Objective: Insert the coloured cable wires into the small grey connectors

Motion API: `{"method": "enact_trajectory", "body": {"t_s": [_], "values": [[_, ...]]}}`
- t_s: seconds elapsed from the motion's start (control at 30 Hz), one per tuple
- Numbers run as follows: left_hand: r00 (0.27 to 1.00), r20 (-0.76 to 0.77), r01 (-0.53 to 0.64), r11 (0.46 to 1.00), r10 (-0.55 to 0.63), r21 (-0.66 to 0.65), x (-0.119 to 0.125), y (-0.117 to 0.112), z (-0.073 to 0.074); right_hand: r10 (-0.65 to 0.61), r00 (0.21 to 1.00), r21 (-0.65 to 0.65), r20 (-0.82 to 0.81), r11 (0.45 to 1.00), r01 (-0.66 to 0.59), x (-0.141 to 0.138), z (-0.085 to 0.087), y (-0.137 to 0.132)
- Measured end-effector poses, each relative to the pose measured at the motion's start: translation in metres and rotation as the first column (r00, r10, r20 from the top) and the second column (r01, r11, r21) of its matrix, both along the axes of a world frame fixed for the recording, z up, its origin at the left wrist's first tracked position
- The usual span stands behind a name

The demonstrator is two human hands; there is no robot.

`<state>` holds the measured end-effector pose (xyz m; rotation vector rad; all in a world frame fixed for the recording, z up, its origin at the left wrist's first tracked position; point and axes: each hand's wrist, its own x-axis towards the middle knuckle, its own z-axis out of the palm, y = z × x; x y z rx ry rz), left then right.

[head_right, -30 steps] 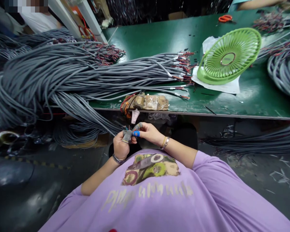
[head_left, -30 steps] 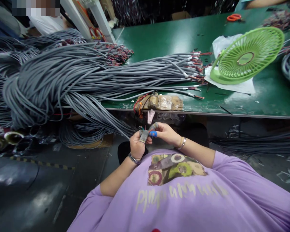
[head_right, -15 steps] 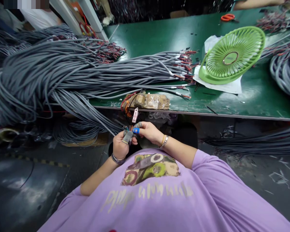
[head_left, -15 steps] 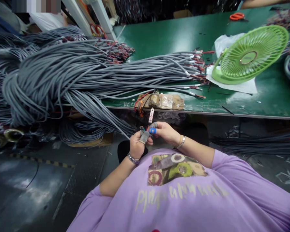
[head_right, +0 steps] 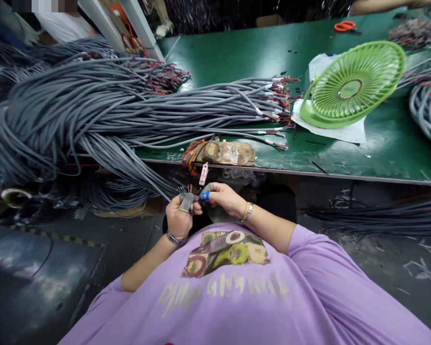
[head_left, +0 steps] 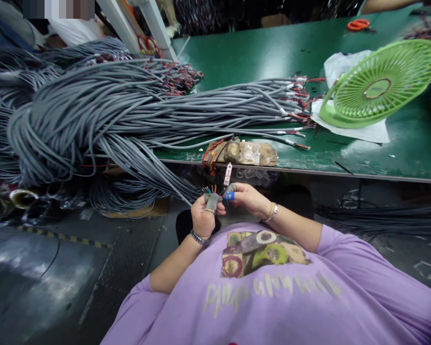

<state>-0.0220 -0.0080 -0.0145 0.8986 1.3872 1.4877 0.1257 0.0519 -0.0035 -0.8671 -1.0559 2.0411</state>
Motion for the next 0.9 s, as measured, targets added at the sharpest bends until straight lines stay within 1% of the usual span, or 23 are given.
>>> {"method": "enact_trajectory", "body": {"t_s": [0.1,0.2,0.27,0.37,0.43,0.63,0.9], "values": [[0.999,-0.032,-0.006,1.000,0.006,0.005,-0.001,0.000,-0.001,0.033,0.999,-0.030,-0.013,0.999,-0.033,0.004,-0.001,0.002],[0.998,-0.059,0.002,1.000,-0.001,0.018,-0.001,-0.001,-0.002,0.061,0.998,-0.079,-0.020,0.995,-0.062,0.007,0.003,0.005],[0.996,-0.082,0.027,0.999,-0.025,0.024,0.000,-0.002,-0.002,0.058,0.998,-0.066,-0.006,0.996,-0.059,0.006,0.007,0.006],[0.990,-0.123,0.075,0.997,-0.072,0.026,0.000,-0.004,-0.001,0.029,0.998,0.023,0.048,0.999,-0.030,0.000,0.014,0.005],[0.985,-0.142,0.098,0.995,-0.093,0.028,0.000,-0.005,0.000,0.008,0.997,0.056,0.072,0.998,-0.012,-0.005,0.016,0.003],[0.979,-0.174,0.113,0.993,-0.109,0.019,0.001,-0.006,0.003,-0.058,0.996,0.056,0.071,0.997,0.054,-0.011,0.015,0.000],[0.986,-0.155,0.060,0.998,-0.055,0.023,0.004,-0.006,0.008,-0.119,0.991,0.012,0.065,0.993,0.118,-0.013,0.009,-0.006]]}}
